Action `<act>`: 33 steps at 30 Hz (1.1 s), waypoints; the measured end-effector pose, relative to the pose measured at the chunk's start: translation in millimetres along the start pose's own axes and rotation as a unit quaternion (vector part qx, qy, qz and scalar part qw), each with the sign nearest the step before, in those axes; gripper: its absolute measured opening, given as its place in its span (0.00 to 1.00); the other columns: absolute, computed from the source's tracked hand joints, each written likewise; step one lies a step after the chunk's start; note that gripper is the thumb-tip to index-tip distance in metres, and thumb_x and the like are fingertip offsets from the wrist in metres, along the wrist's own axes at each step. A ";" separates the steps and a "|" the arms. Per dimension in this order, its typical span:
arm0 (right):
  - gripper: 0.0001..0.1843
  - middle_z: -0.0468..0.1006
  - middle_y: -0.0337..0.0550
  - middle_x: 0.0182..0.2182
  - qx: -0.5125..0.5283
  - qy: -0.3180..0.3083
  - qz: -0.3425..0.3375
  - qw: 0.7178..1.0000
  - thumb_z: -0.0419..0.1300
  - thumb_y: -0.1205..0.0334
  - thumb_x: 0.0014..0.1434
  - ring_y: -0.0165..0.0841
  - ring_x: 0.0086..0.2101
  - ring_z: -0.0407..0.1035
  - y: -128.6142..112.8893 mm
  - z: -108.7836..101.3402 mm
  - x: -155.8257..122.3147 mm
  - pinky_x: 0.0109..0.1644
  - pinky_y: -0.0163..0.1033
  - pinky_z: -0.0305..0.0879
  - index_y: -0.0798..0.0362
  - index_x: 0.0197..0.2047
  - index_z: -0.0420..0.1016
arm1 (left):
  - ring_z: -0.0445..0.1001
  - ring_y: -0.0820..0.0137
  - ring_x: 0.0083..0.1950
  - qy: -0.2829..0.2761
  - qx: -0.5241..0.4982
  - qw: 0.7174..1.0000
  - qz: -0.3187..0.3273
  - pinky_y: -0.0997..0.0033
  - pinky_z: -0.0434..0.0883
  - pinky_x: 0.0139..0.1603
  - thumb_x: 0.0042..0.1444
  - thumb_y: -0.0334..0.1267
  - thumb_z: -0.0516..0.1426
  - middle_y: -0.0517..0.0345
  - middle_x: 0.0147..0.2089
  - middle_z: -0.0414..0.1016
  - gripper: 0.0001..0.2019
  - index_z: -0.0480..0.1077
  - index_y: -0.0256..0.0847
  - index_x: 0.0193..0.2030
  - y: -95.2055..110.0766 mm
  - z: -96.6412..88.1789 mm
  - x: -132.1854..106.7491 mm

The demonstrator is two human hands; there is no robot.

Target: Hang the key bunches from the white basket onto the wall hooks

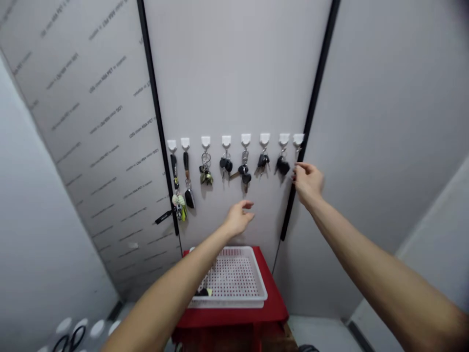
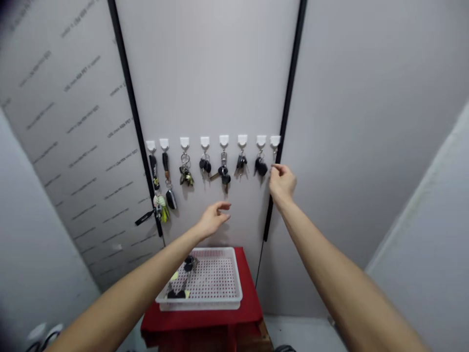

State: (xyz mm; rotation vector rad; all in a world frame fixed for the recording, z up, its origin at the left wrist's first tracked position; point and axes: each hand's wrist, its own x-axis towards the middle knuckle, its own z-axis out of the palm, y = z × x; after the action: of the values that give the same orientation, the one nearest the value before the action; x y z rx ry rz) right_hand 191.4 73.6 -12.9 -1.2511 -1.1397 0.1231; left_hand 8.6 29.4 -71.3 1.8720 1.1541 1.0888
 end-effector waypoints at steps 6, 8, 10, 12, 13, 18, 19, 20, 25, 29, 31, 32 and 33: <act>0.14 0.69 0.42 0.23 -0.012 -0.216 0.055 0.975 0.46 0.64 0.44 0.25 0.22 0.61 37.2 28.2 -129.6 0.26 0.31 0.58 0.59 0.33 0.65 | 0.65 0.74 0.37 0.045 0.065 0.988 -0.133 0.76 0.62 0.39 0.42 0.26 0.47 0.50 0.38 0.67 0.15 0.63 0.31 0.39 -112.2 -29.2 -47.5; 0.13 0.71 0.43 0.23 -0.047 -0.350 0.038 0.935 0.46 0.65 0.44 0.27 0.23 0.62 45.5 45.6 -173.8 0.30 0.33 0.59 0.59 0.31 0.67 | 0.65 0.73 0.39 0.031 0.155 0.976 -0.148 0.75 0.60 0.42 0.42 0.26 0.47 0.52 0.38 0.67 0.15 0.63 0.33 0.39 -129.0 -31.6 -60.2; 0.13 0.72 0.44 0.27 -0.074 -0.439 -0.003 0.895 0.45 0.66 0.44 0.29 0.28 0.64 51.4 62.8 -207.5 0.34 0.33 0.58 0.58 0.30 0.68 | 0.63 0.72 0.42 -0.002 0.256 0.958 -0.130 0.74 0.58 0.44 0.41 0.27 0.47 0.52 0.41 0.65 0.15 0.63 0.35 0.39 -136.1 -29.9 -70.4; 0.14 0.72 0.45 0.31 -0.099 -0.483 -0.038 0.869 0.45 0.69 0.44 0.29 0.32 0.64 56.3 77.1 -228.3 0.38 0.33 0.56 0.57 0.32 0.69 | 0.61 0.70 0.44 -0.030 0.331 0.938 -0.102 0.73 0.58 0.45 0.42 0.27 0.46 0.52 0.44 0.61 0.15 0.63 0.37 0.39 -138.3 -26.1 -78.3; 0.15 0.72 0.45 0.31 -0.115 -0.494 -0.046 0.861 0.45 0.69 0.44 0.29 0.32 0.64 58.6 82.8 -234.4 0.38 0.32 0.56 0.57 0.33 0.69 | 0.60 0.69 0.44 -0.038 0.354 0.930 -0.092 0.72 0.58 0.44 0.43 0.27 0.45 0.52 0.46 0.59 0.15 0.62 0.37 0.39 -139.0 -24.1 -81.5; 0.17 0.72 0.46 0.31 -0.189 -0.518 -0.039 0.833 0.44 0.69 0.45 0.29 0.32 0.64 69.2 98.7 -239.6 0.36 0.31 0.55 0.58 0.38 0.66 | 0.60 0.70 0.44 -0.013 0.382 0.922 -0.066 0.72 0.58 0.43 0.46 0.26 0.41 0.52 0.47 0.56 0.16 0.59 0.39 0.42 -146.8 -19.8 -92.1; 0.17 0.72 0.46 0.32 -0.200 -0.519 -0.035 0.831 0.44 0.68 0.45 0.29 0.33 0.64 70.2 100.7 -238.8 0.37 0.31 0.55 0.58 0.40 0.65 | 0.59 0.70 0.44 -0.008 0.385 0.920 -0.065 0.73 0.58 0.43 0.46 0.26 0.41 0.52 0.46 0.57 0.16 0.59 0.39 0.42 -148.5 -19.9 -93.1; 0.18 0.71 0.46 0.33 -0.211 -0.517 -0.033 0.829 0.44 0.68 0.46 0.30 0.33 0.64 70.4 102.8 -238.0 0.37 0.31 0.55 0.57 0.40 0.64 | 0.59 0.70 0.44 -0.009 0.390 0.918 -0.070 0.73 0.58 0.44 0.46 0.26 0.41 0.52 0.45 0.58 0.17 0.59 0.38 0.42 -149.9 -20.0 -93.6; 0.18 0.70 0.43 0.36 -0.256 -0.521 -0.060 0.812 0.44 0.68 0.46 0.30 0.37 0.63 62.4 110.9 -237.3 0.38 0.32 0.54 0.52 0.41 0.63 | 0.59 0.67 0.45 -0.040 0.410 0.906 -0.100 0.70 0.57 0.44 0.45 0.25 0.41 0.50 0.43 0.61 0.17 0.60 0.36 0.41 -150.3 -18.9 -91.0; 0.14 0.72 0.43 0.32 -0.295 -0.545 -0.065 0.782 0.46 0.66 0.44 0.31 0.34 0.64 54.3 109.8 -237.8 0.34 0.32 0.54 0.52 0.34 0.68 | 0.61 0.65 0.42 -0.071 0.398 0.903 -0.144 0.67 0.59 0.42 0.43 0.27 0.43 0.47 0.41 0.63 0.15 0.62 0.35 0.38 -147.7 -19.1 -88.8; 0.12 0.72 0.44 0.29 -0.296 -0.557 -0.074 0.773 0.47 0.66 0.44 0.31 0.32 0.64 53.7 107.3 -237.0 0.32 0.32 0.53 0.53 0.30 0.69 | 0.61 0.65 0.42 -0.067 0.393 0.905 -0.145 0.67 0.59 0.41 0.42 0.28 0.45 0.47 0.40 0.63 0.14 0.63 0.35 0.37 -147.2 -19.9 -89.5; 0.12 0.72 0.43 0.28 -0.287 -0.565 -0.080 0.769 0.47 0.66 0.44 0.30 0.30 0.64 54.3 105.8 -235.9 0.31 0.32 0.53 0.54 0.29 0.70 | 0.61 0.65 0.42 -0.062 0.390 0.908 -0.136 0.67 0.59 0.41 0.41 0.29 0.46 0.48 0.40 0.63 0.13 0.63 0.36 0.36 -147.2 -20.2 -90.2; 0.12 0.72 0.42 0.26 -0.273 -0.574 -0.085 0.767 0.46 0.66 0.44 0.29 0.28 0.64 55.4 104.2 -234.2 0.30 0.31 0.53 0.54 0.28 0.70 | 0.60 0.65 0.43 -0.061 0.384 0.913 -0.122 0.68 0.59 0.41 0.40 0.30 0.47 0.49 0.40 0.63 0.12 0.64 0.36 0.35 -147.2 -20.4 -90.8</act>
State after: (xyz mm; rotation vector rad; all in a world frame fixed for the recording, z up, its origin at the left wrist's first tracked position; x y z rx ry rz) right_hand 28.7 17.8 -210.9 -1.5962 -2.4885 0.4966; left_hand -85.4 4.5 -215.8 2.2243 1.8573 0.3721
